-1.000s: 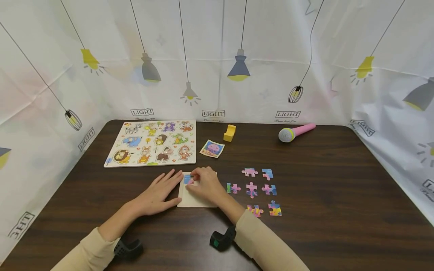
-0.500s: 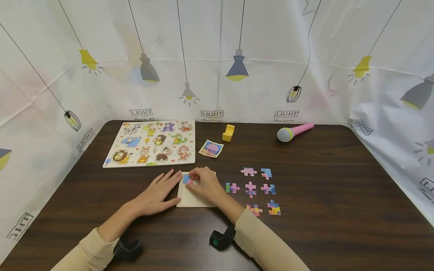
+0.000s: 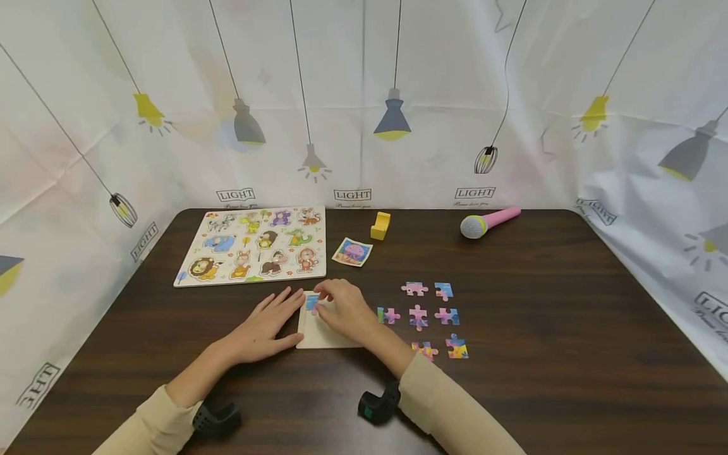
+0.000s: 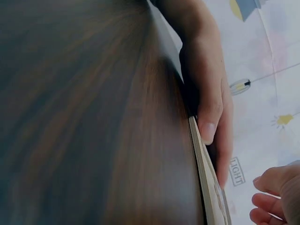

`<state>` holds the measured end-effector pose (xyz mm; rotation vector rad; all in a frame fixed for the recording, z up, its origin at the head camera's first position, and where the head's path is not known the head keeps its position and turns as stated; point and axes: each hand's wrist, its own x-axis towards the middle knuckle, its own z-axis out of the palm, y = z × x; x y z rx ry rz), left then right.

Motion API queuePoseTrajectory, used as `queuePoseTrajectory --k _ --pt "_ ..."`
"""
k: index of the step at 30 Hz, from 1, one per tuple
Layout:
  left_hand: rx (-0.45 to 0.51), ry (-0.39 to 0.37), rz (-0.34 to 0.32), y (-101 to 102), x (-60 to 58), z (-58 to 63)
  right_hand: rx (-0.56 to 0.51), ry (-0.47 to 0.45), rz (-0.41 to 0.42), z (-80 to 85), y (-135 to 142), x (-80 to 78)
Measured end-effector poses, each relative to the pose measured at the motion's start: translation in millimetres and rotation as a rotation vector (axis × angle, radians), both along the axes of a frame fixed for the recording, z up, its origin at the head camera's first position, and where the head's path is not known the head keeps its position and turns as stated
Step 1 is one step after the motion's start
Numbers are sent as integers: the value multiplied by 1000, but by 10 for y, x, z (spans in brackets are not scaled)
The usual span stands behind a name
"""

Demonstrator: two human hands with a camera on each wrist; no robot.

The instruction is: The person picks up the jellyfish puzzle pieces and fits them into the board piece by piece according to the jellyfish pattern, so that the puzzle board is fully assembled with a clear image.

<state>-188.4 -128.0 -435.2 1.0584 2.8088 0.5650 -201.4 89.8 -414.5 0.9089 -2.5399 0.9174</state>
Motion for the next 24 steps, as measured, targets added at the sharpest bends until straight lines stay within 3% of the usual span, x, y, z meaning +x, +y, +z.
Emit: queuePoseTrajectory --k 10,24 --pt "1 -1 1 3 0 -14 39 44 -19 133 379 25" --pt "-7 11 -6 -4 -17 -38 108 -50 -218 181 1262 -81"
